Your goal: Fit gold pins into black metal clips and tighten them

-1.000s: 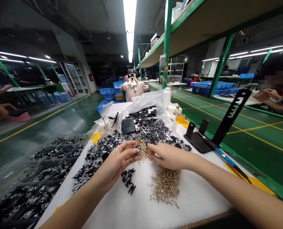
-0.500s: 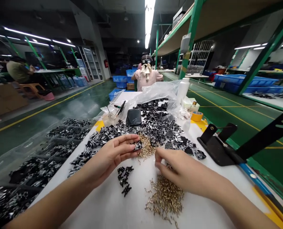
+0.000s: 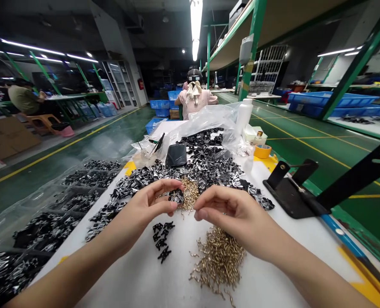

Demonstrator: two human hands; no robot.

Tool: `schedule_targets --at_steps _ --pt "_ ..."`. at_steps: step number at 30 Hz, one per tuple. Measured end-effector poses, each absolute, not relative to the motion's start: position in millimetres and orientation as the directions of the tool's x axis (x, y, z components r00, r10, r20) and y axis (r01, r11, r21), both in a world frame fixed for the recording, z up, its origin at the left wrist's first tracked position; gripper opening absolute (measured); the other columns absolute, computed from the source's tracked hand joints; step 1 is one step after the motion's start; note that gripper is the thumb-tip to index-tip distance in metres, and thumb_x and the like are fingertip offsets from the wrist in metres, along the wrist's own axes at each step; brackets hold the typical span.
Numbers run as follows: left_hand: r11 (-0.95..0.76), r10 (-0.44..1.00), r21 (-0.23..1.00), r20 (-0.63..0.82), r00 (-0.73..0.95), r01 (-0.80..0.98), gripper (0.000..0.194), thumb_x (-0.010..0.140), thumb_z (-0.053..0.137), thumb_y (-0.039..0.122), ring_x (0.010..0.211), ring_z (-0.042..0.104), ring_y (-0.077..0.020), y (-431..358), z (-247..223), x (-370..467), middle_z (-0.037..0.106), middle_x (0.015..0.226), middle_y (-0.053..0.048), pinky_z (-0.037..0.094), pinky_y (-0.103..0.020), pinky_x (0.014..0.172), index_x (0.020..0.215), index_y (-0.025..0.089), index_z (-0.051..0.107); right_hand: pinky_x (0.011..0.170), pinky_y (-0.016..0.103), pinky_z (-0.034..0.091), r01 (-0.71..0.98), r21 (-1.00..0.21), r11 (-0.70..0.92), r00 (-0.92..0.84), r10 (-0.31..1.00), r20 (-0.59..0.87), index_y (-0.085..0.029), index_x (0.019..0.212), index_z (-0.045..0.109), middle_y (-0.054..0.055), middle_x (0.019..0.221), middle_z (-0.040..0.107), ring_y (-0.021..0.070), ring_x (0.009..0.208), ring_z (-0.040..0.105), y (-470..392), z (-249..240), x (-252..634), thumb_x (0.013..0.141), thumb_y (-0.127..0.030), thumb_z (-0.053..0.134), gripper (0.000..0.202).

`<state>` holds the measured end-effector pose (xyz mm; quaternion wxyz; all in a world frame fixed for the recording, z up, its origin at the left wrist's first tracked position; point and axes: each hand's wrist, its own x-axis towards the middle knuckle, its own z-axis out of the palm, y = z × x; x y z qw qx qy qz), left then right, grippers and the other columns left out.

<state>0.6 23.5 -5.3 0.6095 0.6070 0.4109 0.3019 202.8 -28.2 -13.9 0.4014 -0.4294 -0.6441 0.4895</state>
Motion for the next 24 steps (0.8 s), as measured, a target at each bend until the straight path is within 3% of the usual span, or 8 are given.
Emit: schedule_targets --at_steps 4,9,12,16,19,24 --pt "0.049 0.859 0.986 -0.124 0.497 0.162 0.034 0.072 0.065 0.018 0.074 0.051 -0.0105 20.1 -6.5 3.0 0.053 0.083 0.001 0.041 -0.023 0.069 0.105 0.018 0.054 0.069 0.019 0.048 0.168 -0.979 0.114 -0.253 0.965 0.069 -0.024 0.094 0.062 0.001 0.087 0.067 0.0108 0.083 0.061 -29.9 -13.1 201.4 0.084 -0.031 0.058 0.013" --pt "-0.013 0.811 0.987 -0.083 0.579 0.161 0.028 0.075 0.06 0.016 0.072 0.051 -0.0106 16.1 -8.1 4.6 0.054 0.083 0.0 0.041 -0.023 0.065 0.103 0.019 0.059 0.075 0.024 0.051 0.144 -0.981 0.128 -0.23 0.969 0.093 -0.023 0.095 0.056 0.002 0.086 0.069 0.0135 0.085 0.064 -30.5 -15.4 201.5 0.085 -0.032 0.056 0.014" --pt "-0.05 0.795 0.98 -0.078 0.601 0.193 0.03 0.077 0.056 0.016 0.065 0.049 -0.0089 15.3 -6.8 4.2 0.056 0.08 0.001 0.039 -0.022 0.059 0.107 0.023 0.061 0.068 0.022 0.05 0.312 -0.929 0.2 -0.192 0.971 0.145 -0.023 0.09 0.057 0.001 0.083 0.068 0.013 0.08 0.064 -32.1 -17.7 200.0 0.085 -0.033 0.056 0.011" --pt "-0.114 0.806 0.967 -0.043 0.59 0.227 0.031 0.075 0.059 0.017 0.079 0.055 -0.0138 14.6 -4.7 3.9 0.061 0.088 -0.003 0.045 -0.025 0.068 0.106 0.018 0.062 0.063 0.02 0.046 0.624 -0.643 0.445 -0.196 0.885 0.422 -0.023 0.085 0.057 -0.003 0.078 0.063 0.0086 0.069 0.058 -34.5 -22.2 196.9 0.084 -0.023 0.056 0.001" --pt "-0.157 0.818 0.955 -0.018 0.575 0.252 0.028 0.075 0.06 0.019 0.083 0.058 -0.0158 13.7 -5.2 4.2 0.064 0.092 -0.005 0.047 -0.027 0.073 0.102 0.015 0.062 0.065 0.022 0.046 0.687 -0.442 0.578 -0.301 0.779 0.551 -0.021 0.089 0.054 -0.001 0.081 0.062 0.0094 0.074 0.057 -33.4 -26.7 197.2 0.084 -0.015 0.054 0.008" --pt "-0.219 0.834 0.93 0.022 0.552 0.294 0.027 0.075 0.06 0.02 0.073 0.059 -0.0145 12.5 -7.7 4.6 0.066 0.082 -0.004 0.048 -0.026 0.07 0.101 0.015 0.065 0.074 0.03 0.047 0.728 -0.136 0.672 -0.478 0.639 0.603 -0.018 0.1 0.052 0.005 0.088 0.063 0.0156 0.083 0.058 -30.5 -34.4 202.0 0.084 -0.008 0.05 0.019"
